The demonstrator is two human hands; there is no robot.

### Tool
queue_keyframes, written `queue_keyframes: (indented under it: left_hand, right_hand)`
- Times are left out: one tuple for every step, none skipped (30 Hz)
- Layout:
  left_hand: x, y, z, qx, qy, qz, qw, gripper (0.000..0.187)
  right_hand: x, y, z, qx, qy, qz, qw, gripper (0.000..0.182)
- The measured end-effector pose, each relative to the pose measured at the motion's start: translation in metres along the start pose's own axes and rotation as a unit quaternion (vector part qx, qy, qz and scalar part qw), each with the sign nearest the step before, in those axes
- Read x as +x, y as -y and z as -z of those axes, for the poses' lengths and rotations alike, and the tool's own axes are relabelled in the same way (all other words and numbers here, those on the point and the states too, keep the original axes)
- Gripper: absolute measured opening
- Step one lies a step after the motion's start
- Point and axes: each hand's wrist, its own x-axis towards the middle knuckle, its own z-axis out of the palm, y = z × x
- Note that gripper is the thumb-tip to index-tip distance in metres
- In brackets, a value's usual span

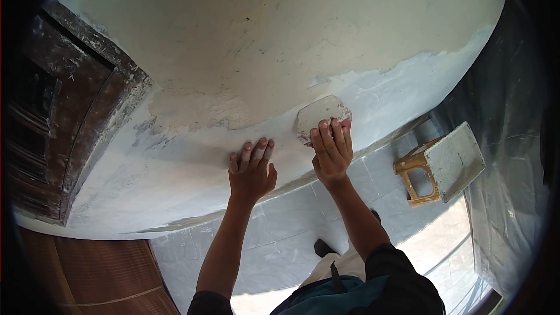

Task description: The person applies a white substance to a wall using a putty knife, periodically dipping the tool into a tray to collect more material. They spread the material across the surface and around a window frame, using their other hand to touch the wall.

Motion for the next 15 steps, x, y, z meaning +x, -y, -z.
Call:
queue_keyframes:
  left_hand:
    - [0.000,-0.001,0.001,-0.001,-0.007,0.005,1.000,0.061]
    - [0.001,-0.003,0.001,-0.031,-0.015,0.027,0.999,0.059]
    - [0.003,-0.005,0.002,-0.061,-0.023,0.049,0.997,0.059]
    - [0.004,-0.003,0.001,-0.062,-0.031,0.058,0.996,0.059]
    - [0.003,-0.001,0.001,-0.035,-0.020,0.034,0.999,0.060]
    - [0.002,-0.001,0.002,-0.008,-0.008,0.010,1.000,0.061]
    - [0.003,-0.002,0.003,-0.017,-0.013,0.019,1.000,0.061]
    - [0.004,-0.002,0.004,-0.020,-0.019,0.030,0.999,0.061]
    - [0.004,-0.002,0.006,-0.018,-0.009,0.026,0.999,0.060]
    - [0.005,-0.002,0.008,-0.015,0.000,0.021,1.000,0.060]
    - [0.006,-0.004,0.011,-0.030,0.003,0.031,0.999,0.060]
    - [0.006,-0.005,0.013,-0.030,-0.001,0.038,0.999,0.060]
    - [0.007,-0.004,0.014,-0.034,0.005,0.040,0.999,0.059]
    - [0.007,-0.005,0.015,-0.039,0.012,0.041,0.998,0.059]
    - [0.007,-0.007,0.015,-0.040,0.008,0.046,0.998,0.059]
  right_hand:
    - [-0.002,0.001,0.012,0.007,0.035,-0.013,0.999,0.035]
    - [-0.002,0.001,0.025,0.012,0.068,-0.023,0.997,0.036]
    - [0.007,0.004,0.043,0.025,0.077,-0.029,0.996,0.035]
    - [0.018,0.005,0.055,0.023,0.076,-0.017,0.997,0.035]
    - [0.028,0.006,0.067,0.094,0.073,-0.046,0.992,0.032]
    - [0.041,0.006,0.079,0.164,0.072,-0.076,0.981,0.029]
    - [0.060,0.002,0.088,0.168,0.086,-0.064,0.980,0.024]
    - [0.076,-0.003,0.093,0.167,0.089,-0.053,0.981,0.024]
    - [0.091,-0.008,0.097,0.189,0.121,-0.082,0.971,0.025]
    - [0.107,-0.013,0.099,0.212,0.151,-0.112,0.959,0.025]
    - [0.125,-0.017,0.100,0.215,0.160,-0.101,0.958,0.021]
    - [0.138,-0.020,0.100,0.215,0.161,-0.093,0.959,0.021]
    - [0.151,-0.022,0.099,0.228,0.186,-0.091,0.952,0.023]
    - [0.163,-0.024,0.098,0.239,0.211,-0.090,0.944,0.024]
    - [0.170,-0.028,0.093,0.223,0.213,-0.043,0.950,0.025]
